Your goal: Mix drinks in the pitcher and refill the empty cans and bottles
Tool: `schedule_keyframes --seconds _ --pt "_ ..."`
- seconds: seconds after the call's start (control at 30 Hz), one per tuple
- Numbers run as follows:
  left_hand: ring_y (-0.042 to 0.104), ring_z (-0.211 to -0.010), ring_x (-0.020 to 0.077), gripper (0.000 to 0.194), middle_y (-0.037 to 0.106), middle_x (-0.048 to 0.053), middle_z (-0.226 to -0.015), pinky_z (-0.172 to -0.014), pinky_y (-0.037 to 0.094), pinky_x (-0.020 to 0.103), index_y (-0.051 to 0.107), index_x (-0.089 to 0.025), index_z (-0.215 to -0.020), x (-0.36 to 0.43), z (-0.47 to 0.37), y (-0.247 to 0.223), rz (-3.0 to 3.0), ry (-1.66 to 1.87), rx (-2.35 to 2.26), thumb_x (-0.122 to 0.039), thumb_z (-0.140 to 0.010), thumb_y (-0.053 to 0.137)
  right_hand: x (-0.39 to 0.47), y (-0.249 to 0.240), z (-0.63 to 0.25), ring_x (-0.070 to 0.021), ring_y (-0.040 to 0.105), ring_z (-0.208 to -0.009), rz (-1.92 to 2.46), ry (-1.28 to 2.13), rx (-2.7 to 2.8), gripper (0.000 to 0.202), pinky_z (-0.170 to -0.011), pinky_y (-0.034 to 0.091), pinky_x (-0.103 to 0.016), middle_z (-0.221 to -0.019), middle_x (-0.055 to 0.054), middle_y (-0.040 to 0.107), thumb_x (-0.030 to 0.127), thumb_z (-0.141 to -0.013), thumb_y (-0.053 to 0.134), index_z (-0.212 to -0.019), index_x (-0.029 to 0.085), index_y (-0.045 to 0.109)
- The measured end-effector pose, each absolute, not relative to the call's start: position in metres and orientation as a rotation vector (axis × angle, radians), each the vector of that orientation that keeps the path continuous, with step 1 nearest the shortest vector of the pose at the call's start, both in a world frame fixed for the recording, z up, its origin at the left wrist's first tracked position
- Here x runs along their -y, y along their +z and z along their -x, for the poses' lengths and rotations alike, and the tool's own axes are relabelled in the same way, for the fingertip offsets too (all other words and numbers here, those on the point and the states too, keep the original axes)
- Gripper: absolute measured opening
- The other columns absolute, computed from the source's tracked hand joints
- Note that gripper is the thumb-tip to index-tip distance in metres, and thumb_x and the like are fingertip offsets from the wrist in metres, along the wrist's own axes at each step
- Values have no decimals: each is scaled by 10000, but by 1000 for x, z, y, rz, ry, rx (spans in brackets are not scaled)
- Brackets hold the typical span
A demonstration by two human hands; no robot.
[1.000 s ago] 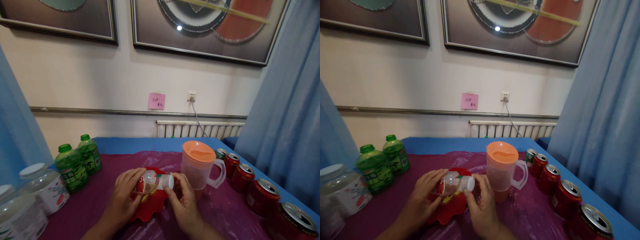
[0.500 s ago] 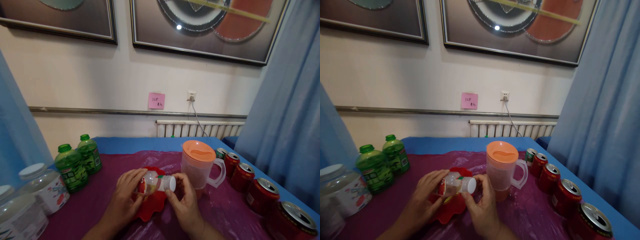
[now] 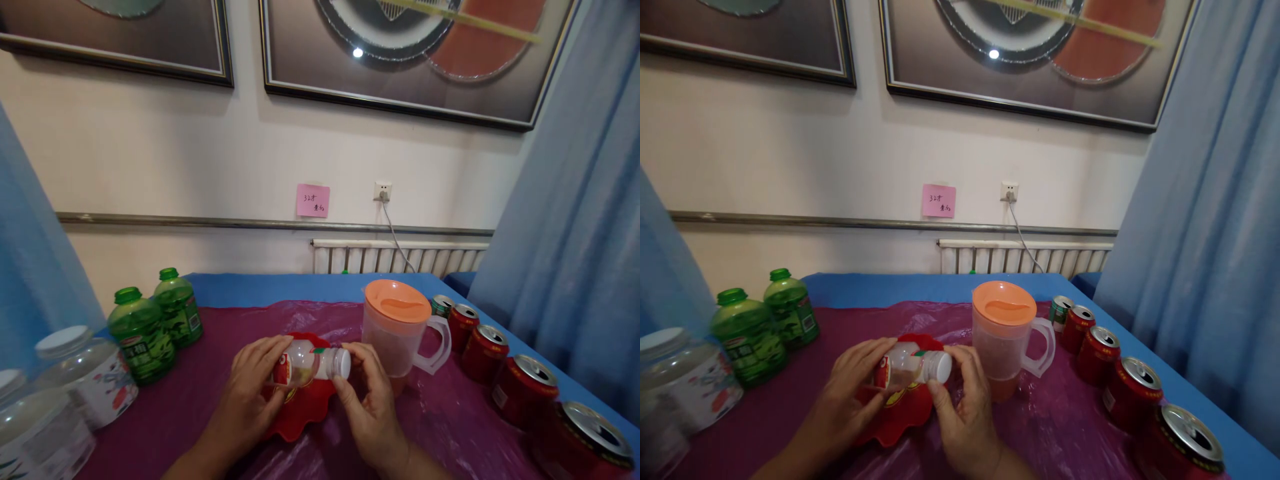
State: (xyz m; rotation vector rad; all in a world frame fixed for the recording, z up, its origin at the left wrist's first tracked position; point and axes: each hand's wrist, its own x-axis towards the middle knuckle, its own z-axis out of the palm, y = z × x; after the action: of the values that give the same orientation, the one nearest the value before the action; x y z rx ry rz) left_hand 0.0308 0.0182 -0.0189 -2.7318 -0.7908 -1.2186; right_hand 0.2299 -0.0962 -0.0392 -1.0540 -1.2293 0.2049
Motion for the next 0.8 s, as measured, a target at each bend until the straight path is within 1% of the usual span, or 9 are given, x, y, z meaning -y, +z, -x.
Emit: schedule_keyframes --seconds 0.1,0.2,0.33,0.43,0.53,0.7,0.8 --pt "594 -1211 289 523 671 93 -1308 -1070 434 481 509 -270 -1405 -18 -31 -20 2731 -1245 794 -274 -882 530 97 -41 -230 -225 630 -1045 1024 213 1207 334 -905 533 -367 -1162 -72 621 270 -951 598 -1283 265 564" --pt "602 -1213 299 511 676 96 -1314 -1074 437 482 529 -274 -1395 -21 -30 -22 2723 -1283 823 -340 -889 562 98 -45 -230 -238 640 -1054 1024 249 1163 327 -913 540 -383 -1178 -90 633 315 -974 572 -1294 248 560" --pt "645 -1176 299 531 702 82 -1289 -1048 481 465 566 -286 -1367 -27 -29 -27 2686 -1374 891 -455 -870 645 99 -50 -231 -243 626 -1118 1119 216 1093 396 -955 524 -398 -1262 -92 622 384 -993 545 -1368 257 531" --pt "675 -1156 291 565 710 77 -1290 -1020 523 443 575 -275 -1355 -29 -29 -27 2703 -1498 1026 -501 -846 671 99 -50 -232 -229 636 -1083 1167 189 1070 397 -925 530 -382 -1263 -83 623 409 -1007 511 -1377 266 535" --pt "692 -1150 281 589 707 78 -1303 -1005 548 419 576 -254 -1338 -27 -30 -23 2772 -1607 1240 -501 -818 699 98 -45 -231 -217 642 -1036 1190 211 1063 345 -923 518 -366 -1175 -72 653 413 -998 532 -1298 251 584" --pt "683 -1165 301 625 707 90 -1288 -1034 535 459 602 -221 -1287 -29 -32 -23 2833 -1720 1421 -477 -739 759 98 -34 -229 -185 651 -830 1136 444 1038 277 -734 537 -294 -941 -37 672 414 -918 658 -1103 223 585" --pt "685 -1156 306 649 687 115 -1310 -1038 531 484 597 -199 -1290 -34 -34 -29 2879 -1774 1500 -456 -721 772 105 -27 -231 -182 658 -800 1222 505 1097 235 -727 530 -290 -903 -31 687 389 -886 691 -1004 221 577"
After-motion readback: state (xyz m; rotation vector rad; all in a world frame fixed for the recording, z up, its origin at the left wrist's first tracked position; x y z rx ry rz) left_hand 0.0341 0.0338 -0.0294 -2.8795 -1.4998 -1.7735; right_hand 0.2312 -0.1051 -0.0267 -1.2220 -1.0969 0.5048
